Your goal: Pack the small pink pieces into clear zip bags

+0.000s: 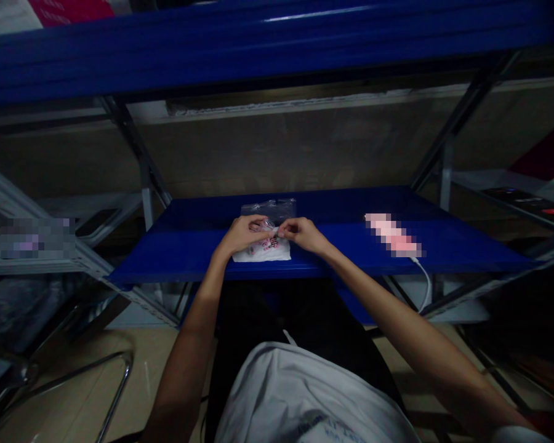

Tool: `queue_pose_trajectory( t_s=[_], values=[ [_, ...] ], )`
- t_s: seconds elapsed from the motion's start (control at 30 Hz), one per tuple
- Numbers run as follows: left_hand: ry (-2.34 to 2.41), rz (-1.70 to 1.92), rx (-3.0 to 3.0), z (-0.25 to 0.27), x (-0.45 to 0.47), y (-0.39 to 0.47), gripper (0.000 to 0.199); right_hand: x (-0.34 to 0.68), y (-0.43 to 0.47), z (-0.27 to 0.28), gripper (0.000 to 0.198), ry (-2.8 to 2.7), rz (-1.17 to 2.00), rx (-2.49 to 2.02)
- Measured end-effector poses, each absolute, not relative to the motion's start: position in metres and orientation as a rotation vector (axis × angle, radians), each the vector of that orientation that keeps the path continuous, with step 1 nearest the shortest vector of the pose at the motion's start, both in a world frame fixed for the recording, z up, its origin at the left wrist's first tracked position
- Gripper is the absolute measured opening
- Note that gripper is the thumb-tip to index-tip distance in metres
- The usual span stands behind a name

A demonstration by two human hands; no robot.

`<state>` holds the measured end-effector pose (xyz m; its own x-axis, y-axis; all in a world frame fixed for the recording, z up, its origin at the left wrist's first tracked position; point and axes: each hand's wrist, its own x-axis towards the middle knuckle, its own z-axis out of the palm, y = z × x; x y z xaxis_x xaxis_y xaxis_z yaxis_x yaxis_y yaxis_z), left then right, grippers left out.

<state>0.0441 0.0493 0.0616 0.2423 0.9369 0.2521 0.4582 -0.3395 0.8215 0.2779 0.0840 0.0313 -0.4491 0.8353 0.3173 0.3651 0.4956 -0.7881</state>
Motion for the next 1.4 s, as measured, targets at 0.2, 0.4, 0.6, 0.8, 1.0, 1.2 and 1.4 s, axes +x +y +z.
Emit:
queue_pose_trajectory(
  t_s=[0.2,0.4,0.6,0.8,1.0,1.2,1.4],
  values=[
    [1.302,1.038,1.934,0.065,0.038,0.049,0.057,0.281,0.078,0.014,0.017,-2.172,0.752,-0.98],
    [1.316,1.039,1.944,0.061,0.035,0.051,0.058,0.283,0.082,0.011,0.021,-2.264,0.655,-0.941],
    [1.332,1.03,1.958,0.06,0.035,0.051,0.058,0.281,0.087,0.01,0.026,-2.379,0.536,-0.904],
    [1.353,1.008,1.983,0.06,0.036,0.05,0.057,0.281,0.088,0.015,0.022,-2.371,0.55,-0.891],
    [1.346,0.969,1.979,0.064,0.04,0.047,0.062,0.276,0.084,0.035,0.01,-2.019,0.626,-1.01],
    [1.206,0.931,2.02,0.063,0.041,0.047,0.056,0.254,0.083,0.061,0.013,-2.045,0.679,-0.867],
    [1.197,0.963,2.014,0.062,0.04,0.047,0.055,0.257,0.084,0.062,0.017,-2.098,0.61,-0.887]
  ],
)
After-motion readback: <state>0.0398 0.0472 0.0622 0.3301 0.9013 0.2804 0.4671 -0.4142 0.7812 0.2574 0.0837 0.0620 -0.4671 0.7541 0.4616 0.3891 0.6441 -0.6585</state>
